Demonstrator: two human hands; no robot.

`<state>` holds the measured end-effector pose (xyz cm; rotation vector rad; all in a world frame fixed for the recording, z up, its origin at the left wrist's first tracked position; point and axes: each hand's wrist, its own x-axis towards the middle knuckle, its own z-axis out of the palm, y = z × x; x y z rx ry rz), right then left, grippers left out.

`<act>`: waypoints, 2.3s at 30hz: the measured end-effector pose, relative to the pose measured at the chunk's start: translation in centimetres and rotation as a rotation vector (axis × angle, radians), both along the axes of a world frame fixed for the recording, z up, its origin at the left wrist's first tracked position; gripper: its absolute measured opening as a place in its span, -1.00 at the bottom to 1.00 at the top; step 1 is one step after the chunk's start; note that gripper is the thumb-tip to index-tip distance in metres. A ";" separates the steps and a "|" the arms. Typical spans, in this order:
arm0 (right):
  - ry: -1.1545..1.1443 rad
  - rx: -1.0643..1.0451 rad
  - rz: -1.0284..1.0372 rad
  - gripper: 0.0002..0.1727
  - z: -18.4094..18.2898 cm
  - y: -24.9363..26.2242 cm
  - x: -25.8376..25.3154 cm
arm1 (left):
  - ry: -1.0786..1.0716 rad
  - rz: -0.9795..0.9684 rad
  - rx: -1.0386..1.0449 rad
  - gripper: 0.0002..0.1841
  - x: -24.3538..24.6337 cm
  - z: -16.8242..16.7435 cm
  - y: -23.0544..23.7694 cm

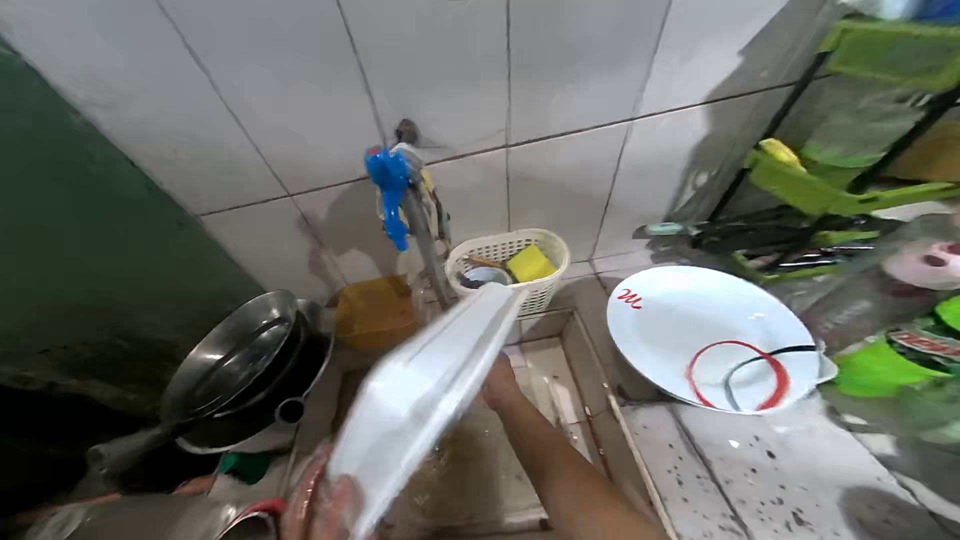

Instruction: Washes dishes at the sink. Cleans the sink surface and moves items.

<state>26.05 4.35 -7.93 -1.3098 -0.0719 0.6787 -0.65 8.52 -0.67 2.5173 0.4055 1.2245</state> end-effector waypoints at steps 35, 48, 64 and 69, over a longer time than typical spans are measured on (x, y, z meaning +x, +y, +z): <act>-1.055 -0.560 -0.622 -0.44 6.1 -32.6 3.6 | 0.898 0.500 -0.976 -0.54 8.5 -13.4 3.6; -0.638 -0.995 0.829 -0.33 -7.0 -15.7 -4.5 | 0.434 0.438 -1.069 -0.55 7.9 -6.3 4.7; -0.437 -0.701 0.530 -0.28 -3.8 -10.9 -1.7 | -0.041 0.308 -0.720 -0.58 3.8 -3.1 3.4; -0.264 -0.435 0.313 -0.33 -3.3 -9.1 -0.1 | -0.172 0.338 -0.886 -0.58 3.6 -2.7 4.0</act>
